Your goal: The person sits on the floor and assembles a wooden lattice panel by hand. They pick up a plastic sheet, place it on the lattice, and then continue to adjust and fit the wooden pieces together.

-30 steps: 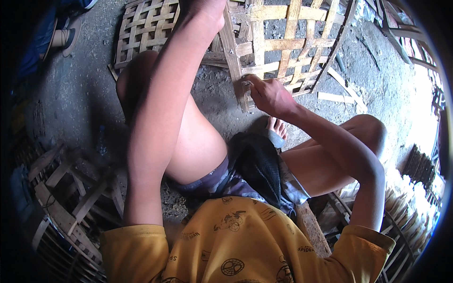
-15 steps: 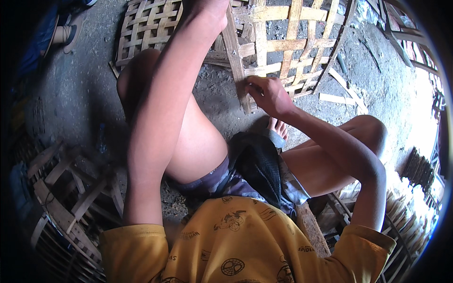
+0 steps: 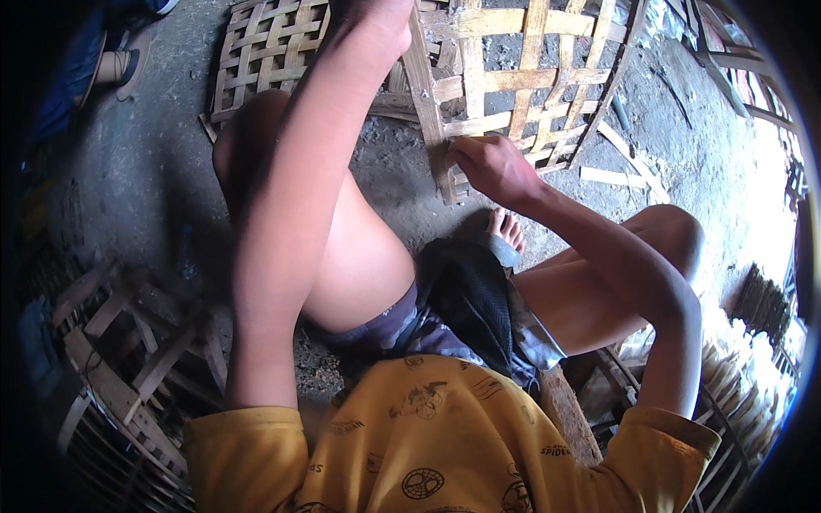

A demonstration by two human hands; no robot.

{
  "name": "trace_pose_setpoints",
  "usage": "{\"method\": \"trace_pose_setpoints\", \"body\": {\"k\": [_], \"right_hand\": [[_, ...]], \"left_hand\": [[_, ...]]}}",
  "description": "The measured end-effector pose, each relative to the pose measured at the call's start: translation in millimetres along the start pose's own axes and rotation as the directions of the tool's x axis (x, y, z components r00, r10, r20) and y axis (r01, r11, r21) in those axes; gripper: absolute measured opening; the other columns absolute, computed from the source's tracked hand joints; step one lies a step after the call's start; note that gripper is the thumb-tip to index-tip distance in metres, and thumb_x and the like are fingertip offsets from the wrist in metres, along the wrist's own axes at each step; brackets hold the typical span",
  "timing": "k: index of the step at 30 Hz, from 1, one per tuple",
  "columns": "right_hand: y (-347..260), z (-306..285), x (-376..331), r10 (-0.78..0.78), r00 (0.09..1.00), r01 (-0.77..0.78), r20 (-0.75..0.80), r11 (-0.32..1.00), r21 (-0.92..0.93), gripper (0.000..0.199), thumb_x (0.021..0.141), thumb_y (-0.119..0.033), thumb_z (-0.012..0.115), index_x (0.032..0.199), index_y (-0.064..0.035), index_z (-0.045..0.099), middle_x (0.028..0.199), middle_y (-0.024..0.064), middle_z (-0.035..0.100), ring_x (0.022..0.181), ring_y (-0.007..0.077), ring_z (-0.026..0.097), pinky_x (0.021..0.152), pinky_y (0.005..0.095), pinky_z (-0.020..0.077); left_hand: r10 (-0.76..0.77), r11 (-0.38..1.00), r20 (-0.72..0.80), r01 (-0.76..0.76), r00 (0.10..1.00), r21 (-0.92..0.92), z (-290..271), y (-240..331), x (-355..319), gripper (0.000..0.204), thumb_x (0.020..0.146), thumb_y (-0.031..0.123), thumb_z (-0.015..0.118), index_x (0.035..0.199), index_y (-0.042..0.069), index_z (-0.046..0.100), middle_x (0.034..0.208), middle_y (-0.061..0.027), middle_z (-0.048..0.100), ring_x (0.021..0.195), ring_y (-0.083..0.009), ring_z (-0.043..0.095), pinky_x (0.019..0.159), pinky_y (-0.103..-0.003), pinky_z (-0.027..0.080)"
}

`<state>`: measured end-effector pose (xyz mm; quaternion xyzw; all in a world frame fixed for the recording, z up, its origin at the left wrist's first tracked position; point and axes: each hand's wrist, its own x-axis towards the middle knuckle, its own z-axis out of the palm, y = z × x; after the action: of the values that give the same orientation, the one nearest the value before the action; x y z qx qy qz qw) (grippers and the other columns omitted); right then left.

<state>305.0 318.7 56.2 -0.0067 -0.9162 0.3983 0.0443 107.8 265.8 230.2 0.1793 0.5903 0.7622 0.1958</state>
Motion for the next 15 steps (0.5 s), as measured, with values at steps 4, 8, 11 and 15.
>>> {"method": "trace_pose_setpoints", "body": {"k": [4, 8, 11, 15], "right_hand": [[-3, -12, -4, 0.079, 0.992, -0.068, 0.096, 0.992, -0.109, 0.015, 0.083, 0.002, 0.061, 0.096, -0.0042, 0.064, 0.072, 0.0161, 0.069, 0.061, 0.0345, 0.069, 0.054, 0.0452, 0.0533], [-9, -12, -9, 0.073, 0.986, -0.056, 0.149, 0.992, -0.115, 0.019, 0.083, 0.001, 0.061, 0.101, -0.0044, 0.065, 0.068, 0.0146, 0.067, 0.059, 0.0347, 0.067, 0.054, 0.0463, 0.053], [-25, -26, -6, 0.091, 0.961, -0.049, 0.262, 0.986, -0.162, 0.018, 0.085, -0.002, 0.062, 0.102, -0.0045, 0.067, 0.069, 0.0148, 0.067, 0.061, 0.0356, 0.068, 0.057, 0.048, 0.0537], [6, -2, -26, 0.213, 0.874, -0.048, 0.436, 0.932, -0.36, 0.015, 0.086, -0.006, 0.064, 0.1, -0.0063, 0.069, 0.077, 0.0177, 0.068, 0.076, 0.0361, 0.072, 0.067, 0.0493, 0.0561]], "left_hand": [[-0.089, 0.993, -0.076, 0.095, 0.993, 0.075, -8, -6, 25, 0.079, 0.103, 0.063, 0.043, 0.15, 0.0, 0.043, 0.14, -0.0209, 0.055, 0.121, -0.0258, 0.056, 0.102, -0.041, 0.05], [-0.127, 0.991, -0.03, 0.128, 0.991, 0.029, -8, -9, 26, 0.08, 0.103, 0.063, 0.042, 0.153, 0.0, 0.039, 0.149, -0.0213, 0.049, 0.12, -0.0261, 0.057, 0.099, -0.04, 0.05], [-0.121, 0.987, -0.089, 0.13, 0.989, 0.097, 5, 12, 5, 0.081, 0.103, 0.063, 0.042, 0.152, -0.001, 0.04, 0.15, -0.0213, 0.05, 0.114, -0.024, 0.059, 0.09, -0.037, 0.052], [-0.053, 0.99, -0.201, 0.078, 0.978, 0.12, 11, 2, 10, 0.083, 0.101, 0.065, 0.044, 0.148, -0.003, 0.046, 0.141, -0.0206, 0.057, 0.1, -0.0195, 0.06, 0.077, -0.03, 0.053]]}}
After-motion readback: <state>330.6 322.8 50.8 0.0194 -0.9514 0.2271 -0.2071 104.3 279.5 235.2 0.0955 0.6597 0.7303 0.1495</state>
